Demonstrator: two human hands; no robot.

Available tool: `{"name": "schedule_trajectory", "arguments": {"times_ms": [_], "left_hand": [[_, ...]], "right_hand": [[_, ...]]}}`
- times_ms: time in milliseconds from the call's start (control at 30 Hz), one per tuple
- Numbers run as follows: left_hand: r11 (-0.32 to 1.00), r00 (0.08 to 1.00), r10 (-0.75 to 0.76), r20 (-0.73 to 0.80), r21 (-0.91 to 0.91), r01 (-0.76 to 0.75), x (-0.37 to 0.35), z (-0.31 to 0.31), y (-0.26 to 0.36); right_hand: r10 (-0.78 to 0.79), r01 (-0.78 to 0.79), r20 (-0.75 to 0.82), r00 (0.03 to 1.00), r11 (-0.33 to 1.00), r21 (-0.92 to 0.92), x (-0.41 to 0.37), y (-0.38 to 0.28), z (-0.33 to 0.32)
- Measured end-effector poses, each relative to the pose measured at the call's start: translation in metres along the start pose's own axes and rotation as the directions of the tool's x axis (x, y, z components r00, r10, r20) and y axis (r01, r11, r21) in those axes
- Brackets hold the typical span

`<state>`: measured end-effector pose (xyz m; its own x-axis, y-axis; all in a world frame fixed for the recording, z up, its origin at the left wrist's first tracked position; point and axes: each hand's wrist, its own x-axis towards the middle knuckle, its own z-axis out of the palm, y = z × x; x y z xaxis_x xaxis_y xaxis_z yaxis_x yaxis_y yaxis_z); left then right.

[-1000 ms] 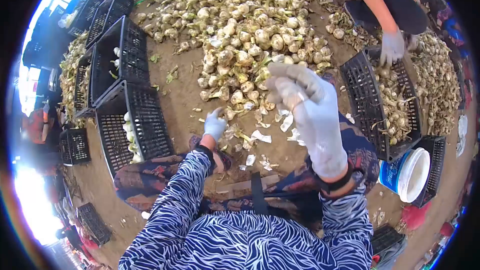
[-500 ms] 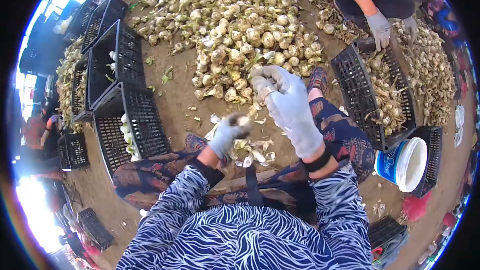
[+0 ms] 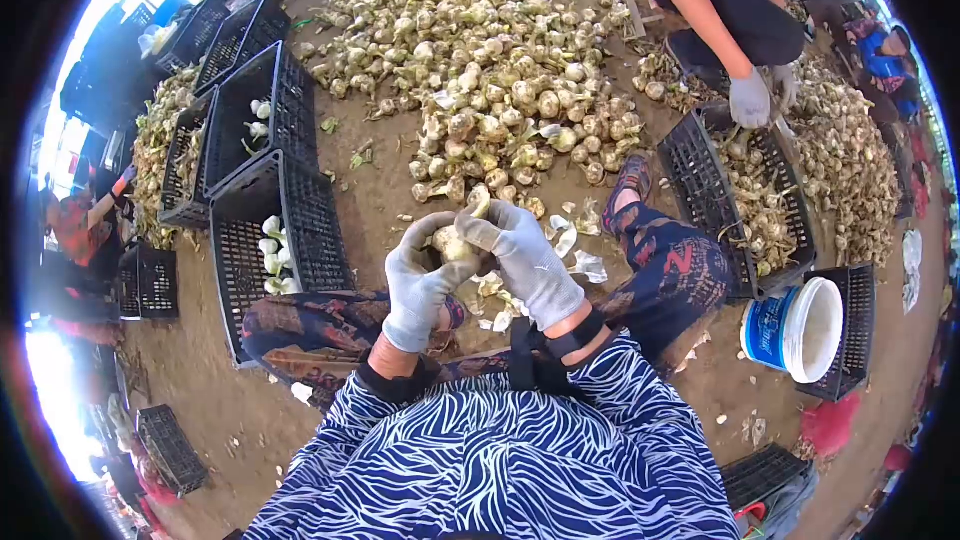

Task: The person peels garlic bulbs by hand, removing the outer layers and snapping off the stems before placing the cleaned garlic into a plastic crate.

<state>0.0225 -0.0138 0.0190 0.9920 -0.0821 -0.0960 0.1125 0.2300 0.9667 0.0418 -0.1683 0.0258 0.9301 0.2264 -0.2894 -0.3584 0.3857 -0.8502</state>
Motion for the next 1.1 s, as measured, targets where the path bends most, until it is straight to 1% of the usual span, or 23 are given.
{"name": "schedule_trajectory", "arguments": {"times_ms": [67,133,167,200,267,300,333,400,433,467,533,567,600,667,700,833,900,933,1000,1033,1067,1100], "left_hand": [[0.999,0.999,0.028,-0.022,-0.019,-0.029,-0.004,0.0,-0.006],[0.946,0.975,0.22,0.015,0.24,-0.217,-0.005,-0.001,-0.011],[0.978,0.981,0.184,-0.064,0.114,-0.176,-0.005,0.001,-0.011],[1.0,0.988,0.011,-0.157,-0.023,-0.014,-0.006,-0.001,-0.007],[0.989,0.983,0.117,-0.139,0.111,-0.102,-0.002,-0.013,-0.004],[0.948,0.972,0.219,-0.088,0.257,-0.19,-0.001,-0.014,-0.005],[0.918,0.952,0.303,-0.041,0.28,-0.28,-0.004,-0.011,-0.007],[0.752,0.897,0.436,0.073,0.518,-0.408,-0.009,-0.001,0.008],[0.657,0.854,0.509,0.106,0.593,-0.465,-0.009,0.004,0.01],[0.659,0.855,0.507,0.112,0.59,-0.467,-0.012,0.009,0.016],[0.568,0.874,0.462,0.153,0.705,-0.424,-0.017,0.015,0.023],[0.508,0.86,0.478,0.177,0.743,-0.435,-0.016,0.014,0.022],[0.509,0.862,0.475,0.177,0.744,-0.433,-0.016,0.014,0.019],[0.435,0.847,0.49,0.204,0.785,-0.441,-0.016,0.012,0.014],[0.382,0.821,0.52,0.237,0.795,-0.471,-0.016,0.01,0.013],[0.364,0.813,0.522,0.256,0.796,-0.484,-0.016,0.007,0.014],[0.348,0.818,0.505,0.276,0.802,-0.485,-0.016,0.006,0.016],[0.348,0.819,0.501,0.28,0.801,-0.486,-0.015,0.006,0.015],[0.588,0.884,0.448,0.132,0.702,-0.402,-0.012,0.005,0.012],[0.719,0.932,0.358,0.058,0.619,-0.315,-0.009,0.002,0.005],[0.999,0.998,-0.012,-0.062,0.043,0.014,-0.01,0.007,0.005],[0.992,0.991,-0.125,-0.044,0.022,0.126,-0.01,0.002,0.009]], "right_hand": [[-0.001,0.001,0.03,1.0,1.0,-0.006,-0.008,-0.004,-0.001],[0.063,-0.067,0.048,0.997,0.994,0.091,-0.014,-0.004,-0.004],[0.044,-0.066,0.127,0.991,0.981,0.183,-0.019,-0.01,0.001],[0.043,-0.066,0.128,0.991,0.981,0.182,-0.024,-0.012,0.0],[0.023,-0.075,0.151,0.988,0.937,0.342,-0.036,-0.013,-0.007],[0.028,-0.055,0.098,0.995,0.955,0.29,-0.037,-0.011,-0.008],[0.029,-0.057,0.097,0.995,0.954,0.293,-0.039,-0.01,-0.007],[0.069,-0.069,-0.002,0.998,0.993,0.1,-0.038,-0.012,-0.005],[0.001,-0.004,-0.025,1.0,0.995,-0.103,-0.033,-0.007,-0.009],[-0.001,-0.003,-0.032,0.999,0.995,-0.101,-0.032,-0.008,-0.008],[-0.103,0.101,0.007,0.995,0.964,-0.246,-0.032,-0.012,-0.001],[-0.085,0.08,-0.011,0.996,0.963,-0.256,-0.033,-0.015,0.0],[-0.082,0.076,-0.013,0.997,0.964,-0.255,-0.031,-0.013,-0.001],[-0.148,0.121,-0.032,0.988,0.9,-0.418,-0.025,-0.007,-0.005],[-0.142,0.11,-0.042,0.989,0.897,-0.429,-0.024,-0.006,-0.005],[-0.107,0.076,-0.066,0.992,0.927,-0.367,-0.027,-0.008,-0.004],[-0.275,0.21,-0.079,0.958,0.865,-0.456,-0.02,0.003,-0.004],[-0.274,0.208,-0.084,0.958,0.866,-0.454,-0.02,0.007,-0.005],[-0.299,0.185,-0.088,0.95,0.767,-0.614,-0.019,0.005,-0.003],[-0.326,0.174,-0.063,0.943,0.646,-0.743,-0.019,0.003,-0.002],[-0.324,0.172,-0.064,0.944,0.648,-0.742,-0.017,0.008,-0.006],[-0.292,0.181,-0.052,0.955,0.713,-0.677,-0.014,0.015,-0.011]]}}
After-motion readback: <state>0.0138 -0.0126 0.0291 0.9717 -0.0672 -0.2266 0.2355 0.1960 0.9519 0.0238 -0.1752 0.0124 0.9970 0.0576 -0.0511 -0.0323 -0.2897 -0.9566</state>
